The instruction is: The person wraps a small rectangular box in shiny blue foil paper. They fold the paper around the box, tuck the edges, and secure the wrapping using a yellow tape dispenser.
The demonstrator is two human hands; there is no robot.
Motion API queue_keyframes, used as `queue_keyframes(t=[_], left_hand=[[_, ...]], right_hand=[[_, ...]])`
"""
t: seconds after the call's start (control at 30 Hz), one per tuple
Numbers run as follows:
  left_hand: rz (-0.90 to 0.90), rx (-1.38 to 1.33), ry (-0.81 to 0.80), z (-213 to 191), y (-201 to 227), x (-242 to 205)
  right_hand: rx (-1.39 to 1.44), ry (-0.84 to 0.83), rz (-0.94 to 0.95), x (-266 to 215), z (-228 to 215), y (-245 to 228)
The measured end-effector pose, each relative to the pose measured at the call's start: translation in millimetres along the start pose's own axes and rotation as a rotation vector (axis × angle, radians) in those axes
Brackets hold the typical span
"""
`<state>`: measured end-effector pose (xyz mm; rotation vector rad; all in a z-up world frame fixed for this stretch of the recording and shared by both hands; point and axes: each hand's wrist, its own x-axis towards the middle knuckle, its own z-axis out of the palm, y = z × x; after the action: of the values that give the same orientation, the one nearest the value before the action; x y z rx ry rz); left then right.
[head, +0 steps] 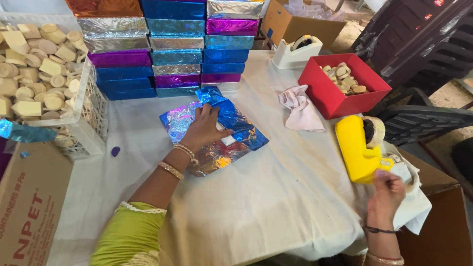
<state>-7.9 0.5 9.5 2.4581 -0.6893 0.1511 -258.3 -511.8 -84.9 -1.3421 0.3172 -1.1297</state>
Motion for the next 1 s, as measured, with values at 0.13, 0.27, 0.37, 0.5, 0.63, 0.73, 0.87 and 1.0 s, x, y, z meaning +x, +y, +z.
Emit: queue_keyframes(t=[0.13,0.27,0.37,0.5,0.63,0.73,0.87,1.0], left_hand=[[0.005,0.019,0.002,6.0,-2.4,-0.4],[0.005,-0.004,0.037,5.5,-4.3,2.8],[-0.014,-0.009,0.004,4.4,-1.0,-0.7],[-0.036,0.005,-0.023,2.2,0.6,1.1],[-0.016,0.004,0.005,4.5,-2.2,0.2],[-0.009,-0.02,0.012,4.1,-2.2,-0.6],[-0.007,-0.024,0.0,5.9,-4.9,2.2],[0.027,-0.003,0.029,11.5,-9.5,3.5]], right_hand=[[-0.107,-0.061,0.108,-23.3,13.6,-15.7],[-0.323,-0.272,-0.102,-50.5,73.4,-50.6],[-0.362,-0.609,-0.195,-62.7,145.6,-79.1],[-0.31,-1.071,-0.045,-59.1,246.3,-74.3],[-0.305,-1.269,-0.051,-65.4,343.5,-55.1],[-0.25,-1.349,-0.07,-67.2,393.1,-23.8],[-0.349,-1.393,-0.077,-73.4,421.9,-4.4],[-0.629,-1.327,-0.23,-76.0,430.2,5.4]])
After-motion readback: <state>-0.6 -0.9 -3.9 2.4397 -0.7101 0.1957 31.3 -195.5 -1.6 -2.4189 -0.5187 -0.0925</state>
